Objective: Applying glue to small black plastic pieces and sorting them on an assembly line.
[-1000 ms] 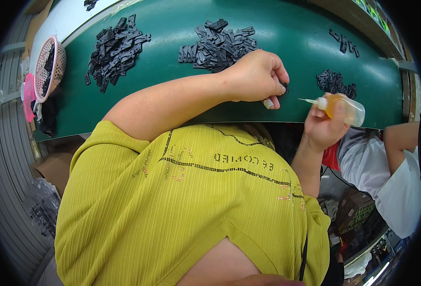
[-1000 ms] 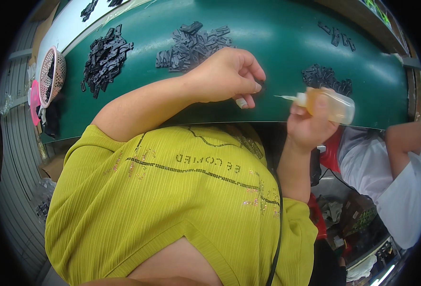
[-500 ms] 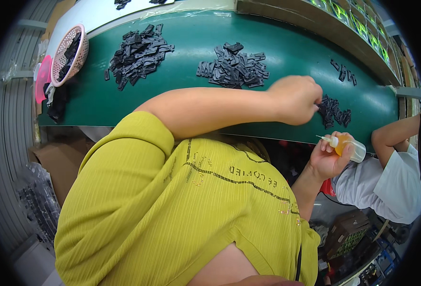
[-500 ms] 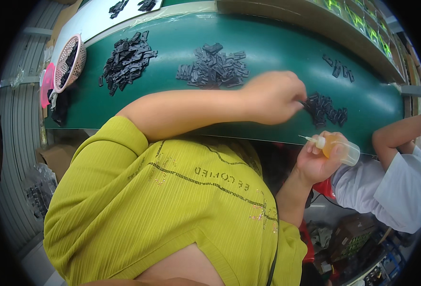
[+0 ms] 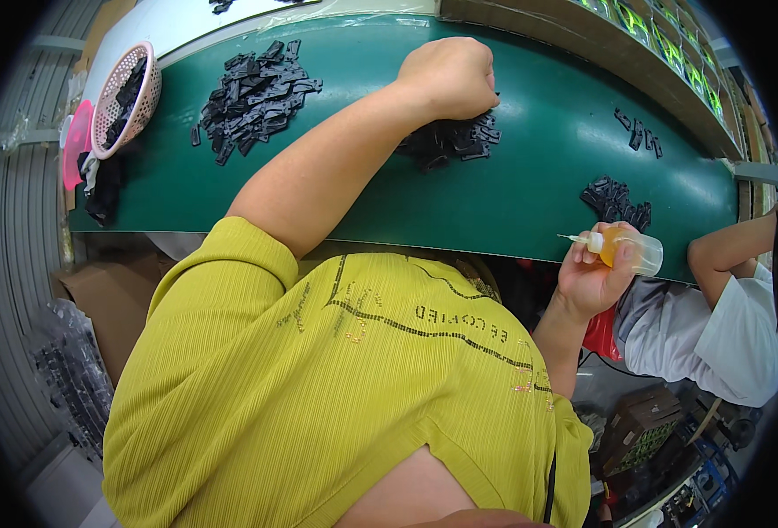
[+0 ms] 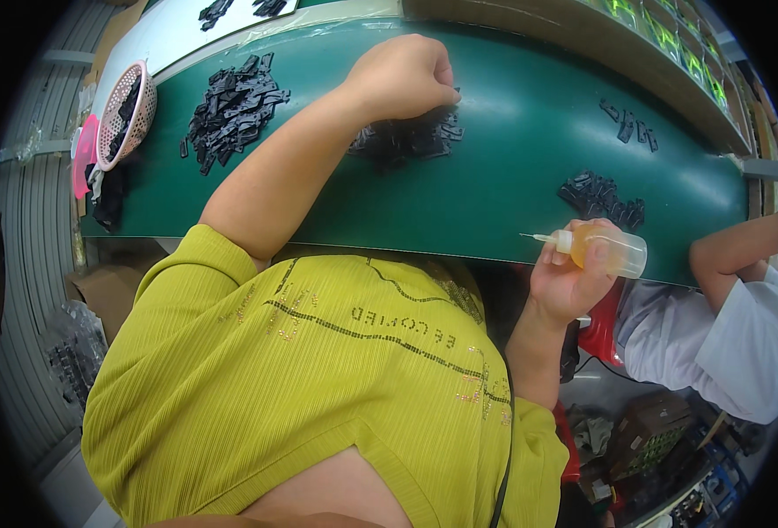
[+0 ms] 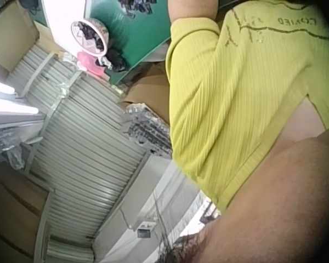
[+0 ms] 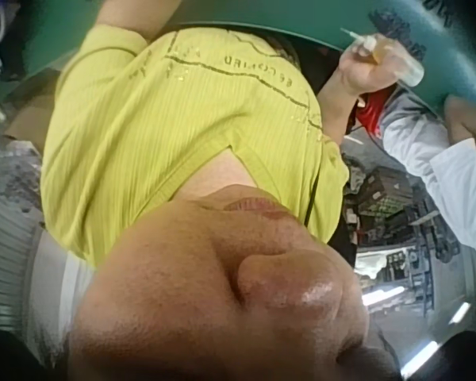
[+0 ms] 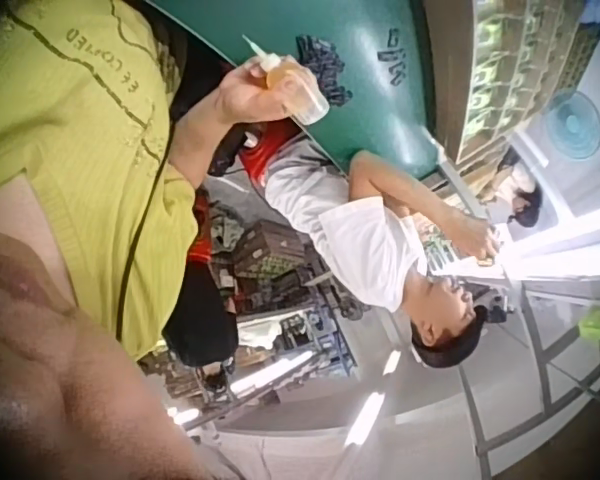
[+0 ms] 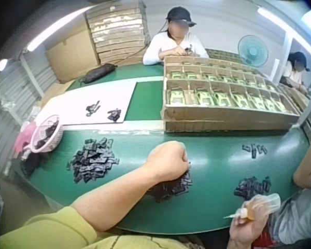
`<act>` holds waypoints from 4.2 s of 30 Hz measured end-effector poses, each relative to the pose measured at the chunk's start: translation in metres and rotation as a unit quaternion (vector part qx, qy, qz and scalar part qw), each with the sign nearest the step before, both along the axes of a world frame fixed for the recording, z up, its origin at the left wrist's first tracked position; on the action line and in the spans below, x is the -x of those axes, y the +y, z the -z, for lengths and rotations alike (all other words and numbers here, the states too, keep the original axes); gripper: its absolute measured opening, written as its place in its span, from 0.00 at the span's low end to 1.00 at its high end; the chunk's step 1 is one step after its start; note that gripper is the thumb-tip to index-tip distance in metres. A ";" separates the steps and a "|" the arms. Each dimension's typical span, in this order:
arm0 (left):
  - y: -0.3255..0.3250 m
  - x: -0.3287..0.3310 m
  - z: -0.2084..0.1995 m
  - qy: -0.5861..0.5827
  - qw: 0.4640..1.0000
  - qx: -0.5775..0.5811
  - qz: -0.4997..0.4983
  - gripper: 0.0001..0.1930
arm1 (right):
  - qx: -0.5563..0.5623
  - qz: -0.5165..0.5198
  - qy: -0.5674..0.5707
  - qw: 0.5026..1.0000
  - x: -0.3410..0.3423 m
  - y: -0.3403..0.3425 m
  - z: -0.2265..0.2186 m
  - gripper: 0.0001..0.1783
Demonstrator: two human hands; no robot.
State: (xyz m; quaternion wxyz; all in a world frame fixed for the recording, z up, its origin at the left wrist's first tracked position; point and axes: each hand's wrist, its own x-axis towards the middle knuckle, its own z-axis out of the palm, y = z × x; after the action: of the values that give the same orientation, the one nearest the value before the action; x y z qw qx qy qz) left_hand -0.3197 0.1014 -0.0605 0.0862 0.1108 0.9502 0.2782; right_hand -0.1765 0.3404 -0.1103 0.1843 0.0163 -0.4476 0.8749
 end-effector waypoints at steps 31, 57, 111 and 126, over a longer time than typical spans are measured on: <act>0.030 -0.062 0.018 -0.334 0.877 -0.332 0.100 0.11 | -0.212 0.103 0.020 0.972 0.019 -0.036 0.000 0.08; 0.027 -0.063 0.016 -0.343 0.872 -0.335 0.104 0.11 | -0.229 0.097 0.020 0.968 0.016 -0.036 0.002 0.08; 0.031 -0.063 0.015 -0.349 0.871 -0.335 0.084 0.12 | -0.124 0.048 0.003 0.991 0.010 -0.027 0.000 0.10; 0.085 -0.046 0.013 0.057 0.970 -0.180 0.156 0.18 | 0.140 0.046 -0.008 0.989 0.008 0.015 0.004 0.13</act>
State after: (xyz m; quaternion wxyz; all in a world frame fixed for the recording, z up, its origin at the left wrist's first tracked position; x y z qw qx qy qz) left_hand -0.2735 0.1859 -0.0737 0.0525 0.2872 0.8590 0.4206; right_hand -0.1843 0.3550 -0.1144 0.2210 -0.0367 -0.3222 0.9198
